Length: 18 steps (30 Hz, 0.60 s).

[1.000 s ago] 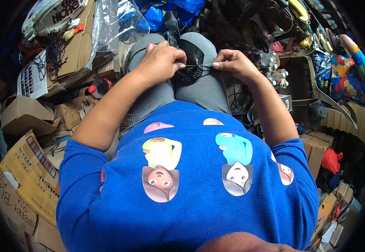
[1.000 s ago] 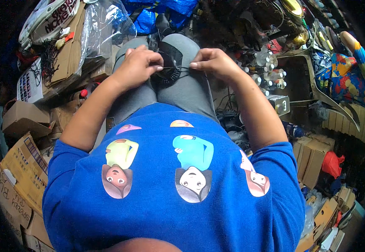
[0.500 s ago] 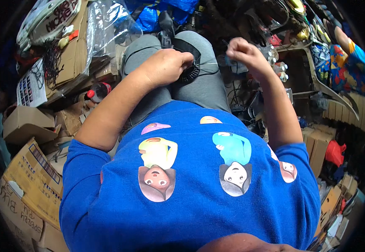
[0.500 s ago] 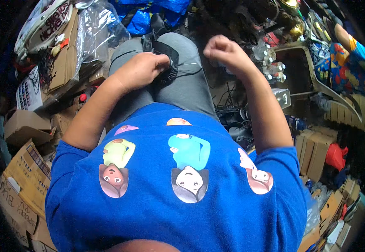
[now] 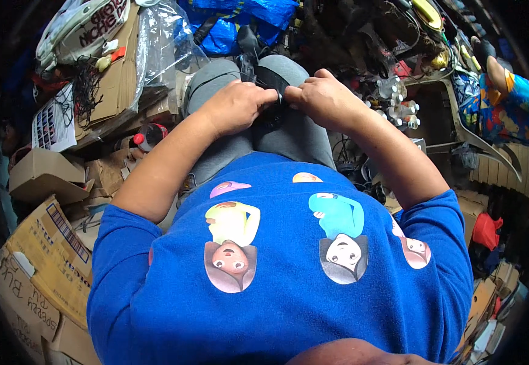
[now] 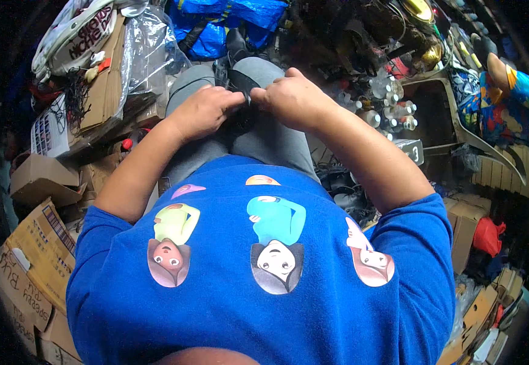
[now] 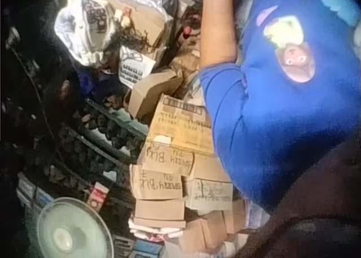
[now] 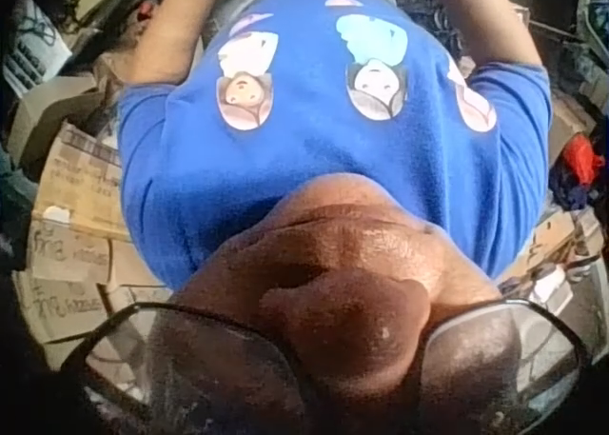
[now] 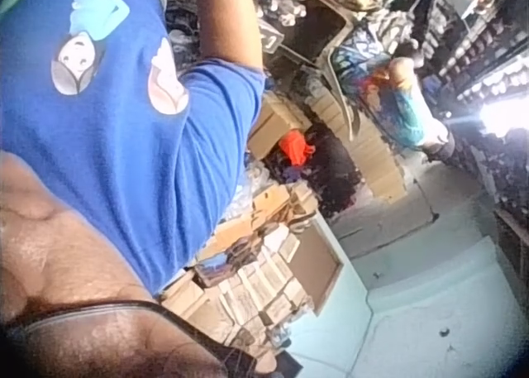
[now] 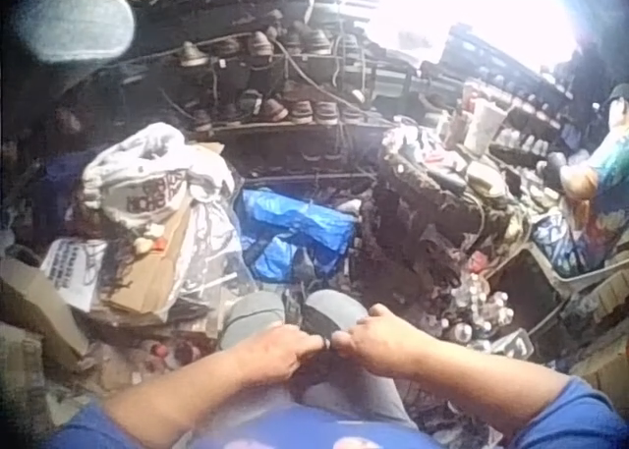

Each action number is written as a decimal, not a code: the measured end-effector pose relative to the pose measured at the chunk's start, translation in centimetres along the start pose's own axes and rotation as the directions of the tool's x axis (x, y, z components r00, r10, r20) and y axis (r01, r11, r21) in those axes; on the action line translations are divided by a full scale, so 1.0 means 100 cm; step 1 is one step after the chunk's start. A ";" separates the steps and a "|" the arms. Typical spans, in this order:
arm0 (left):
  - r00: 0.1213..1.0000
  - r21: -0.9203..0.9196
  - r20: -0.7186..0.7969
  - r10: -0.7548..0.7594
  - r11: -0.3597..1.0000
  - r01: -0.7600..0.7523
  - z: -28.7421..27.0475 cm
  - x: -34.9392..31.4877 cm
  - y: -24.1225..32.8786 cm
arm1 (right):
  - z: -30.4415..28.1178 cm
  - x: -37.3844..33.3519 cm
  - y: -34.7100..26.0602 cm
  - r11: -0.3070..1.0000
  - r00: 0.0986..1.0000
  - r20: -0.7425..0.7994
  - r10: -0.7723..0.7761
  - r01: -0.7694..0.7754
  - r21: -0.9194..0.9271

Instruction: Hand stitching the upper or heel portion of a black leather shoe part.

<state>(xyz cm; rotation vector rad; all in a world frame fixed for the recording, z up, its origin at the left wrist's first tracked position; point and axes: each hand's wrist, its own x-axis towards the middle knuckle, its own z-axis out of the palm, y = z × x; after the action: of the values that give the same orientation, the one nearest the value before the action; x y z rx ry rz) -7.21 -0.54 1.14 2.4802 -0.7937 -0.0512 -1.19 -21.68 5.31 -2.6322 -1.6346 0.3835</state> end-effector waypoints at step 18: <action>0.938 -0.915 -0.333 -0.096 0.271 -0.297 -0.078 -0.015 0.055 | -0.004 0.010 0.000 -0.566 0.925 -0.262 0.275 0.376 0.734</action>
<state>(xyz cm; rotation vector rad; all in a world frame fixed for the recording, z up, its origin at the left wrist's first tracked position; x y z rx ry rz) -9.85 0.22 10.35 1.1581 -0.4999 -0.0502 -0.65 -20.76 5.47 -0.7238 -0.3441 0.7551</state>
